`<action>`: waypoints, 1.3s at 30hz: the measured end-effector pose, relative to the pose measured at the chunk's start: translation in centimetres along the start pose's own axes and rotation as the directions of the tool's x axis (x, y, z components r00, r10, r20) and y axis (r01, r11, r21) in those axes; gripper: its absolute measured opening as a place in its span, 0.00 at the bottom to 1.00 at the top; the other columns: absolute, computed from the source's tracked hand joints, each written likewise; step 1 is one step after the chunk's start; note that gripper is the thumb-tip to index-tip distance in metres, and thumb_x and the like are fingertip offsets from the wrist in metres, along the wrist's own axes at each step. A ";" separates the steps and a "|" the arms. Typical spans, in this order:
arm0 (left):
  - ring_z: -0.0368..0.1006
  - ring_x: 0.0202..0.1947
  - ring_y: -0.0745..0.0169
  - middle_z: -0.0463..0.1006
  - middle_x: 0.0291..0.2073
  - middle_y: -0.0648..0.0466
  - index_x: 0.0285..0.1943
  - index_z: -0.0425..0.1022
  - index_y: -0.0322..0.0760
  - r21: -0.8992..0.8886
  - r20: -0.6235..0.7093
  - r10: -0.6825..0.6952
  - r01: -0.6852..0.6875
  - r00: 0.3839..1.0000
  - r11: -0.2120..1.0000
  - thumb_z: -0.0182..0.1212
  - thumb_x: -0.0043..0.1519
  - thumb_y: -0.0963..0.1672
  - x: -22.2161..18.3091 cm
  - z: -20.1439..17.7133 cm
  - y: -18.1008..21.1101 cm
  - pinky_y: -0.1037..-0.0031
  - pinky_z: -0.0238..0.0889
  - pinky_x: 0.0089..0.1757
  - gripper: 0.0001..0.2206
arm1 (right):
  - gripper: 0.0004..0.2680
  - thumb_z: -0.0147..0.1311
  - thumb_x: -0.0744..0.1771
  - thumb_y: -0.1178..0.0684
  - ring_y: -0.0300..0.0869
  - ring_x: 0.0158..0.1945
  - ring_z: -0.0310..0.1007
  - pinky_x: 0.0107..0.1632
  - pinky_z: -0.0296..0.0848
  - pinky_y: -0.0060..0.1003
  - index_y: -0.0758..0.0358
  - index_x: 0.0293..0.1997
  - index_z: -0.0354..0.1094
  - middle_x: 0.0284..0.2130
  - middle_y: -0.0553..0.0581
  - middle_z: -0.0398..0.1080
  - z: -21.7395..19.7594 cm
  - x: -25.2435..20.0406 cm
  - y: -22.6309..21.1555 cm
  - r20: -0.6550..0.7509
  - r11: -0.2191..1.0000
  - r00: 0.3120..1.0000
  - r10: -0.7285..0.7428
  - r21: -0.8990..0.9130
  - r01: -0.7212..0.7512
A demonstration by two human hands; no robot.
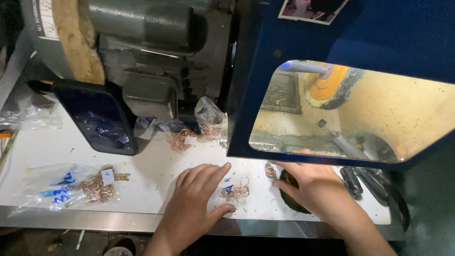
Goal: Polishing small jewelry rings and components using a handheld rotary tool and a bench-mounted polishing wheel.
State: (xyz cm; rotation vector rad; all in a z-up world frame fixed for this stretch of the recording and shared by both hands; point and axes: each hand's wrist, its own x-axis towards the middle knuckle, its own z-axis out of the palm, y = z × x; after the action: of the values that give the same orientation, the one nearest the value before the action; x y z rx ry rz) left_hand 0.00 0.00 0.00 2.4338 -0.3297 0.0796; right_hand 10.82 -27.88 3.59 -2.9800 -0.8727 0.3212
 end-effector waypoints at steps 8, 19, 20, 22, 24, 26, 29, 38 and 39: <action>0.64 0.63 0.52 0.73 0.61 0.55 0.75 0.60 0.44 0.021 -0.010 0.007 -0.007 1.000 1.000 0.77 0.53 0.52 -0.1 0.2 0.0 0.57 0.52 0.59 0.41 | 0.15 0.46 0.67 0.32 0.45 0.36 0.81 0.37 0.78 0.49 0.27 0.61 0.66 0.43 0.49 0.76 -1.0 1.9 -2.0 0.226 0.981 0.955 0.190 -0.088 -0.175; 0.63 0.63 0.51 0.72 0.62 0.55 0.76 0.59 0.45 0.004 -0.029 0.031 -0.031 0.999 1.000 0.76 0.54 0.52 -0.2 0.1 -0.1 0.57 0.52 0.59 0.41 | 0.05 0.61 0.64 0.36 0.32 0.30 0.75 0.36 0.69 0.28 0.32 0.38 0.76 0.27 0.34 0.79 -4.4 0.8 -3.9 0.346 0.896 0.868 0.356 0.138 -0.422; 0.63 0.63 0.51 0.72 0.62 0.55 0.76 0.59 0.45 0.005 -0.027 0.028 -0.028 0.999 1.000 0.76 0.54 0.52 -0.2 0.0 -0.1 0.57 0.52 0.59 0.41 | 0.05 0.61 0.64 0.36 0.32 0.30 0.75 0.36 0.69 0.28 0.32 0.38 0.76 0.27 0.34 0.79 -4.1 0.8 -3.8 0.348 0.896 0.868 0.353 0.140 -0.420; 0.63 0.63 0.52 0.72 0.61 0.55 0.76 0.59 0.45 -0.014 -0.010 0.016 -0.016 1.000 1.000 0.76 0.54 0.52 0.0 -0.1 0.1 0.58 0.51 0.58 0.41 | 0.04 0.67 0.62 0.46 0.33 0.27 0.76 0.36 0.72 0.29 0.43 0.34 0.77 0.29 0.35 0.83 -3.6 0.6 -3.7 0.126 0.895 0.992 0.010 0.441 -0.065; 0.63 0.63 0.52 0.72 0.61 0.55 0.76 0.60 0.44 -0.006 -0.017 0.022 -0.023 1.000 1.000 0.77 0.53 0.52 0.1 -0.1 0.2 0.58 0.52 0.58 0.41 | 0.04 0.68 0.62 0.48 0.35 0.27 0.74 0.35 0.72 0.30 0.45 0.34 0.77 0.29 0.37 0.81 -2.1 1.0 -4.0 0.018 0.862 0.997 -0.077 0.504 0.057; 0.64 0.62 0.52 0.73 0.61 0.55 0.75 0.60 0.44 0.003 -0.028 0.024 -0.023 0.999 1.000 0.77 0.53 0.52 0.1 -0.1 0.2 0.58 0.52 0.58 0.42 | 0.04 0.69 0.62 0.50 0.37 0.28 0.72 0.35 0.71 0.31 0.46 0.34 0.76 0.28 0.39 0.79 -1.4 1.3 -4.5 -0.095 0.813 0.982 -0.162 0.551 0.187; 0.64 0.62 0.52 0.72 0.61 0.55 0.75 0.60 0.44 0.001 -0.027 0.027 -0.027 0.999 1.000 0.77 0.53 0.52 0.0 -0.3 0.2 0.58 0.52 0.58 0.42 | 0.05 0.68 0.62 0.52 0.36 0.30 0.78 0.39 0.76 0.31 0.51 0.38 0.79 0.32 0.43 0.81 -1.0 1.7 -4.9 -0.169 0.756 0.968 -0.188 0.605 0.252; 0.63 0.63 0.52 0.72 0.61 0.55 0.76 0.59 0.45 0.001 -0.014 0.021 -0.021 1.000 1.000 0.76 0.54 0.52 0.0 -0.1 0.0 0.58 0.52 0.58 0.41 | 0.06 0.65 0.63 0.51 0.34 0.40 0.85 0.46 0.80 0.29 0.50 0.42 0.81 0.38 0.42 0.85 -0.1 1.9 -4.3 0.014 0.764 1.000 0.022 0.645 -0.025; 0.63 0.63 0.52 0.72 0.62 0.55 0.76 0.60 0.45 -0.003 -0.009 0.016 -0.016 1.000 1.000 0.76 0.54 0.52 0.0 -0.1 0.0 0.57 0.52 0.58 0.41 | 0.07 0.65 0.63 0.51 0.34 0.39 0.85 0.46 0.81 0.29 0.49 0.44 0.81 0.38 0.42 0.85 -0.2 1.9 -4.5 0.069 0.754 0.996 0.059 0.651 -0.090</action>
State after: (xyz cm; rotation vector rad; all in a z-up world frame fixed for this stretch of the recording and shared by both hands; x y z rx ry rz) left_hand 0.02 0.05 0.15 2.4274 -0.3455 0.0971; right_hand 10.02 -23.09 3.77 -2.3495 -0.4920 0.5631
